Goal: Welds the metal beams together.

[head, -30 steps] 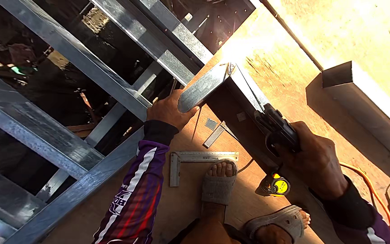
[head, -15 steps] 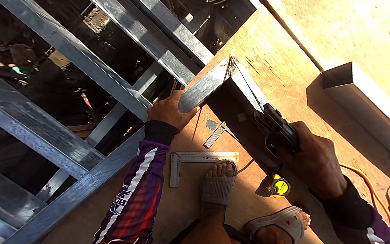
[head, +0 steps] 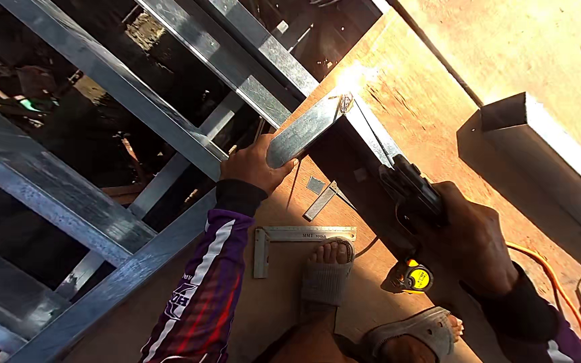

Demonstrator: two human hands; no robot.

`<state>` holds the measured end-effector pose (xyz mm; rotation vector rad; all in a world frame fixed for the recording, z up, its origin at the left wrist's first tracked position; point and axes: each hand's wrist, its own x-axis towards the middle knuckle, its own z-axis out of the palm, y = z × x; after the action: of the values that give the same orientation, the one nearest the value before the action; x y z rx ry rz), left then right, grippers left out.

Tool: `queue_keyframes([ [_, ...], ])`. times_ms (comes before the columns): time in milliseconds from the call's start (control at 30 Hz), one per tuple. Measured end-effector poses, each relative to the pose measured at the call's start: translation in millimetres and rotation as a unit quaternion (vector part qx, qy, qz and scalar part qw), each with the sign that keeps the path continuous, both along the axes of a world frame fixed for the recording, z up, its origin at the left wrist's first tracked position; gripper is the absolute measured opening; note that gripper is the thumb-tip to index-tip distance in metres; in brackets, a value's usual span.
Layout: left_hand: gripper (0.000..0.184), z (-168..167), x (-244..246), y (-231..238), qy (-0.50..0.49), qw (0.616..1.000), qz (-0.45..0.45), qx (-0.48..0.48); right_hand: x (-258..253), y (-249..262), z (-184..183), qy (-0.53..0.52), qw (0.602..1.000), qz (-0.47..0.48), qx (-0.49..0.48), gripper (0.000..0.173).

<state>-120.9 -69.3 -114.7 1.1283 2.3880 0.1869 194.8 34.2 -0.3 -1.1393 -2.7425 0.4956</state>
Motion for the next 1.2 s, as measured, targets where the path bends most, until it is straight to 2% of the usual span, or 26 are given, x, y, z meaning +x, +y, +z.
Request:
queue_keyframes([
  [1200,0.075,-1.6,0.4,-0.1,0.005,1.0,0.0,-0.001,0.4,-0.8,0.3,0.012,1.0,-0.001,0.013,0.029],
])
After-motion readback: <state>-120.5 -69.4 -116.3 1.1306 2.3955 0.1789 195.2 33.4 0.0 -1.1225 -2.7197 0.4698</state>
